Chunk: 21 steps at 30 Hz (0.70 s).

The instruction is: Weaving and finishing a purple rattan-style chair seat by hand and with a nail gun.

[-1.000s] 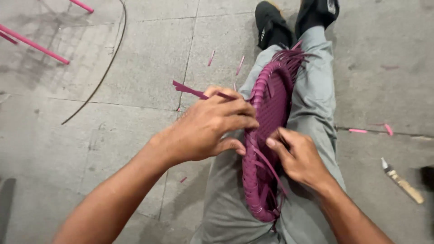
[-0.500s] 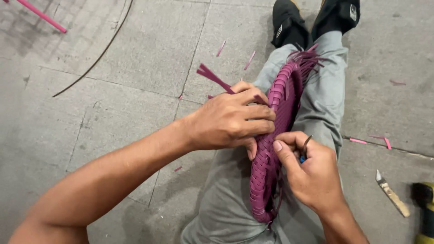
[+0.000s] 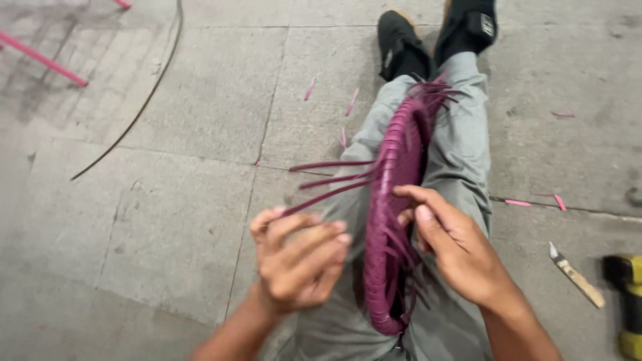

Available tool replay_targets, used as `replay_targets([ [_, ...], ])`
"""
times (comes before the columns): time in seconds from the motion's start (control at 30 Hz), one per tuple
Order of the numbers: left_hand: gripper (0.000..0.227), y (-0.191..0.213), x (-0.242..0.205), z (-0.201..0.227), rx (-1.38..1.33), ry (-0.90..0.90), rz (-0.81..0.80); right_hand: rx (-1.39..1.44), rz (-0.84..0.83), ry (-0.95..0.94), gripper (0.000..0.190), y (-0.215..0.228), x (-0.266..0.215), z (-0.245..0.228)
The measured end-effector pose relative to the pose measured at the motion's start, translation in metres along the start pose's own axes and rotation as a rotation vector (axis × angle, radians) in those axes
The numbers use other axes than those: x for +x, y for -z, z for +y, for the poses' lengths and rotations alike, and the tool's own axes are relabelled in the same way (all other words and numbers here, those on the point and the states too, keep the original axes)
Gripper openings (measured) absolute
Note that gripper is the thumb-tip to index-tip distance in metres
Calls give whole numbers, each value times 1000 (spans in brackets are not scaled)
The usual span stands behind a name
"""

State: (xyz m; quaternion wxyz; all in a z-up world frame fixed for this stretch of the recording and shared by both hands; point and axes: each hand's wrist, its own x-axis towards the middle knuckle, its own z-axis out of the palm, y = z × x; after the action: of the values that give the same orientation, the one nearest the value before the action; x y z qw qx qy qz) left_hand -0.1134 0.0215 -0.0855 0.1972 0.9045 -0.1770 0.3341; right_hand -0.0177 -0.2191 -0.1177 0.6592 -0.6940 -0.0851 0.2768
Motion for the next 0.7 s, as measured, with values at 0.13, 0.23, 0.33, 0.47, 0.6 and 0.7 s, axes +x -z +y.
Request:
replay_targets([
  [0.13, 22, -20, 30, 15, -249, 468, -12, -30, -17, -68, 38, -6, 2, -11],
  [0.23, 24, -37, 51, 18, -460, 577, 146, -303, 61, -62, 36, -5, 4, -23],
  [0.33, 12, -46, 52, 18, -379, 417, 232, -370, 75, 314, 34, -1, 8, -34],
  [0.47, 19, -42, 48, 11, -264, 228, 210, -548, -18, -5, 36, -3, 17, -76],
  [0.6, 19, -36, 59, -2, -260, -15, 129, -830, -47, -59, 37, -8, 24, -91],
  [0.7, 21, -36, 59, -5, -133, 75, 189, -772, 64, 71, 40, -17, 16, -79],
])
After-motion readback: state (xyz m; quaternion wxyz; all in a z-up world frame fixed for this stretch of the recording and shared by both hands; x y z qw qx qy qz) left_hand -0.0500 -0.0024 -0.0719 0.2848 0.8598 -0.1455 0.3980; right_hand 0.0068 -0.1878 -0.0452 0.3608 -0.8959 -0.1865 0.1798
